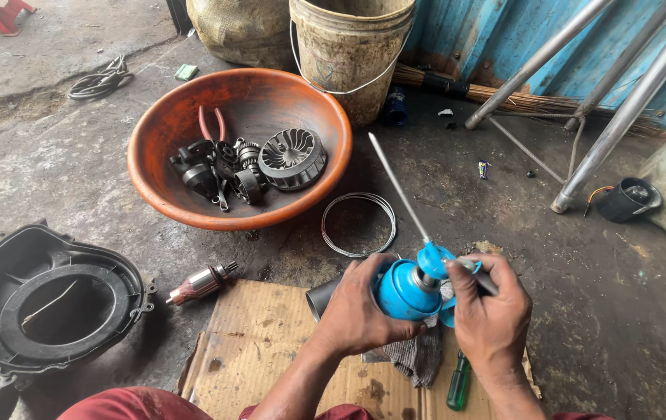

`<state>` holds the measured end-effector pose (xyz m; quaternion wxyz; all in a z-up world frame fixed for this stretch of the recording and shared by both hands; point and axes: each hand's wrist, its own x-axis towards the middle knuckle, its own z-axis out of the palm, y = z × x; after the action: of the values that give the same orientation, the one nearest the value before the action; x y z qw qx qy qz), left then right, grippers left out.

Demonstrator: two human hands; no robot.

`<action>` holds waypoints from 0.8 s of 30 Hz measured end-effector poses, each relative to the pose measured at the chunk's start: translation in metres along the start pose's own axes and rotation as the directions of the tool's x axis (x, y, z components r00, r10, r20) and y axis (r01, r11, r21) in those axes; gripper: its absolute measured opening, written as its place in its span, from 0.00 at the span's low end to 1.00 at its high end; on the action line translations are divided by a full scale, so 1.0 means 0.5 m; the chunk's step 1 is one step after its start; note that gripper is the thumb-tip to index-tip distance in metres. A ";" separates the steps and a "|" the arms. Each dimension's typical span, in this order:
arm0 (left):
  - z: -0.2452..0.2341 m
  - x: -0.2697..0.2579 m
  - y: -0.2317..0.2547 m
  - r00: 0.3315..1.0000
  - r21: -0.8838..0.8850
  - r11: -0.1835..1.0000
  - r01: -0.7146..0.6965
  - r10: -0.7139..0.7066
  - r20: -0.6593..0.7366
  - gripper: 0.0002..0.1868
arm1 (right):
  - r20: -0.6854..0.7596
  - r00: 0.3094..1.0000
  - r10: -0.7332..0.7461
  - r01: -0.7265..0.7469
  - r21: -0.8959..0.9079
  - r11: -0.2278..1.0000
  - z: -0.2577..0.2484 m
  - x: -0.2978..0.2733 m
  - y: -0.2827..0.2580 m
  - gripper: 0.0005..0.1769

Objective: The person sits on the floor and cleans a cylindrical mechanical part using a screwdriver to scrape residue and a cloth to wipe the surface. They also use a blue oil can to apply lubricant to the part.

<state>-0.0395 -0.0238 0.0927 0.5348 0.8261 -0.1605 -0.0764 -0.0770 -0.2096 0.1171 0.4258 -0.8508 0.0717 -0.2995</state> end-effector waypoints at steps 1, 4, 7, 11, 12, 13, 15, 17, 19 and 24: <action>-0.005 0.001 0.000 0.997 -0.041 0.998 -0.054 0.055 0.045 0.52 | 0.012 0.995 -0.104 0.104 0.000 0.995 -0.001 -0.003 0.004 0.18; -0.018 -0.004 0.000 0.981 -0.046 0.982 -0.185 0.187 0.049 0.48 | 0.011 1.000 0.023 -0.023 0.040 0.999 0.009 -0.007 0.019 0.17; -0.006 -0.014 0.009 0.963 0.168 0.960 -0.222 0.243 -0.118 0.48 | 0.025 0.983 0.182 -0.183 0.152 0.971 0.030 -0.003 0.036 0.17; 0.023 -0.021 0.018 0.985 0.244 0.968 -0.064 0.100 -0.141 0.45 | 0.006 0.956 0.294 -0.292 0.131 0.947 0.045 -0.013 0.043 0.15; 0.026 -0.023 0.017 0.991 0.239 0.971 0.011 0.021 -0.133 0.42 | -0.004 0.981 0.191 -0.190 0.093 0.977 0.046 -0.017 0.042 0.15; 0.028 -0.023 0.014 0.993 0.219 0.974 0.051 -0.027 -0.112 0.41 | -0.011 0.996 0.086 -0.085 0.052 0.995 0.045 -0.020 0.041 0.16; 0.027 -0.023 0.009 0.990 0.183 0.974 0.133 -0.123 -0.068 0.38 | -0.029 0.999 -0.019 0.020 0.025 0.999 0.041 -0.020 0.038 0.15; 0.029 -0.023 0.003 0.994 0.168 0.985 0.046 -0.029 -0.105 0.40 | -0.062 0.998 -0.013 0.016 0.056 0.998 0.038 -0.014 0.040 0.14; 0.030 -0.026 -0.003 0.991 0.143 0.990 -0.009 0.028 -0.134 0.41 | -0.044 0.996 0.079 -0.069 0.206 0.976 0.036 -0.001 0.046 0.13; 0.023 -0.018 -0.015 0.973 0.071 0.986 -0.154 0.164 -0.162 0.44 | 0.070 0.877 0.475 -0.420 0.590 0.689 0.036 0.028 0.065 0.14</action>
<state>-0.0502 -0.0279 0.0806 0.5267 0.8292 -0.1827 0.0410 -0.0512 -0.2228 0.0901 0.7242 -0.6184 0.1995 -0.2311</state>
